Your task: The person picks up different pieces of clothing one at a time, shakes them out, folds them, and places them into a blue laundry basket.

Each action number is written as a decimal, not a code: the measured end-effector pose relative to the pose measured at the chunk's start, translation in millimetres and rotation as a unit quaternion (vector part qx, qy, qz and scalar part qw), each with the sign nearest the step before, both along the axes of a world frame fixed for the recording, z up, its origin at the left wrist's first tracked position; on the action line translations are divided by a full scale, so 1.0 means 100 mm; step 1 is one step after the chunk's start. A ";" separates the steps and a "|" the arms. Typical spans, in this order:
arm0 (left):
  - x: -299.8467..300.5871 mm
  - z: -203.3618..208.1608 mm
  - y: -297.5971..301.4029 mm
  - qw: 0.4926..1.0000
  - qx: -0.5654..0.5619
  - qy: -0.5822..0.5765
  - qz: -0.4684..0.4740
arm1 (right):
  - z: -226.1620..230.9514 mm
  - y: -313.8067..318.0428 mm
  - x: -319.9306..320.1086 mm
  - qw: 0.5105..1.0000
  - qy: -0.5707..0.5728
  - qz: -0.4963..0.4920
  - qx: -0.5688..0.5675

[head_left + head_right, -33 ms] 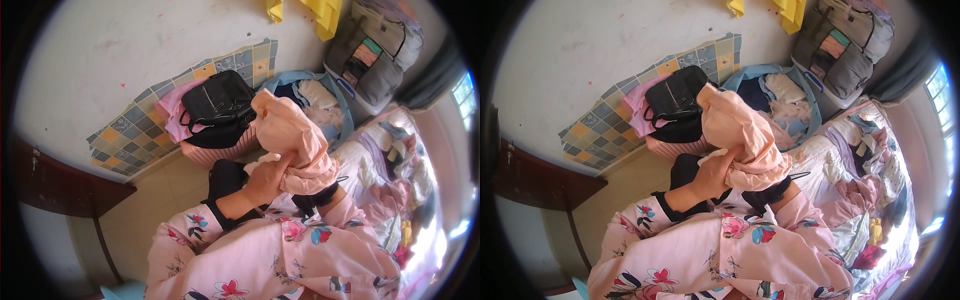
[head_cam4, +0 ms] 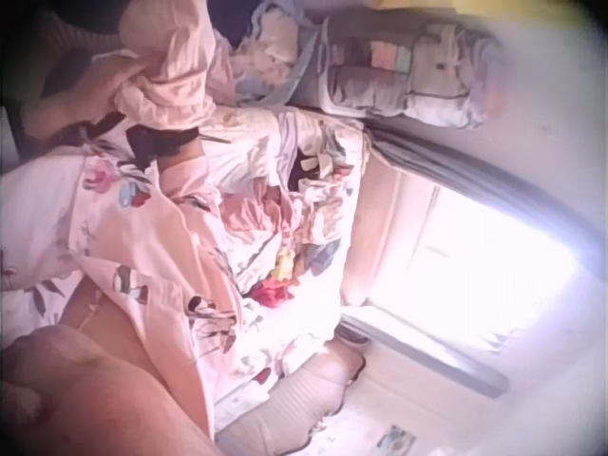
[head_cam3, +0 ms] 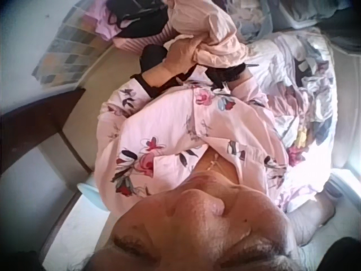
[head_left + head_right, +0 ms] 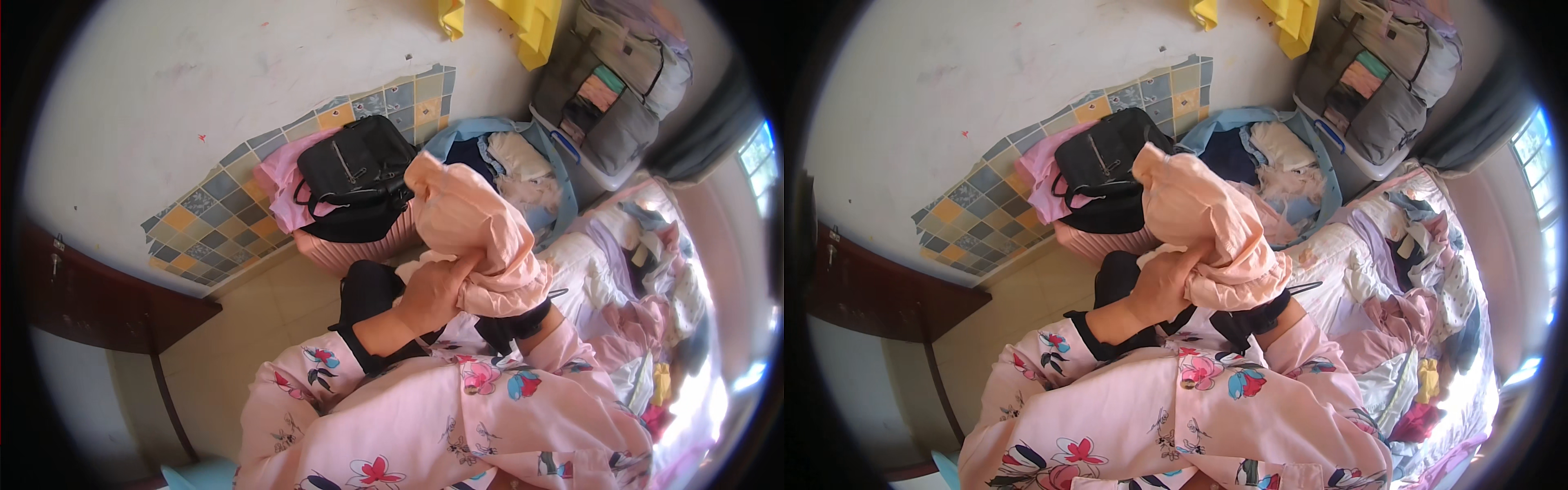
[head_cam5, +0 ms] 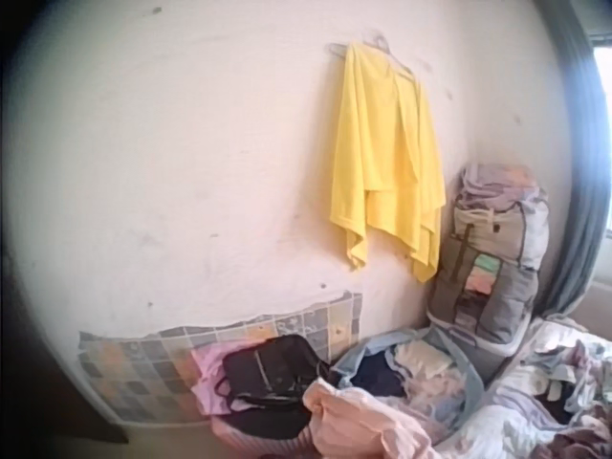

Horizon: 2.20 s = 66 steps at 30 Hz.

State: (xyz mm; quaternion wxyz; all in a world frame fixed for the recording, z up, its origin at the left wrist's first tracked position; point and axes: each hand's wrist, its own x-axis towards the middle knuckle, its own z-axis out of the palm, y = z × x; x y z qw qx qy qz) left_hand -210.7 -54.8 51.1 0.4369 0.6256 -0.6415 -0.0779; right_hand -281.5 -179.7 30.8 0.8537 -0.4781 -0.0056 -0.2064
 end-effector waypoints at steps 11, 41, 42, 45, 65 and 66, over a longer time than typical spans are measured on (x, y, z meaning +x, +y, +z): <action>0.02 -0.08 0.06 0.954 0.079 0.049 -0.286 | -0.25 0.11 -0.02 0.988 0.000 0.096 0.122; 1.89 -0.51 0.99 0.720 -0.052 0.679 0.132 | 0.37 -0.67 -0.67 0.951 0.111 -0.287 0.023; 1.93 -0.52 1.06 0.734 -0.044 0.666 0.126 | 0.37 -0.86 -0.73 0.948 0.127 -0.290 0.028; 1.90 -0.44 1.14 0.743 -0.011 0.656 0.130 | 0.09 -1.30 -0.84 0.938 0.110 -0.328 0.008; 1.51 0.09 1.07 0.776 0.014 0.626 0.079 | -0.61 -1.28 -0.57 0.834 0.359 -0.378 -0.184; 1.45 0.13 0.96 0.768 0.044 0.636 0.063 | -0.90 -1.37 -0.66 0.816 0.314 -0.424 -0.236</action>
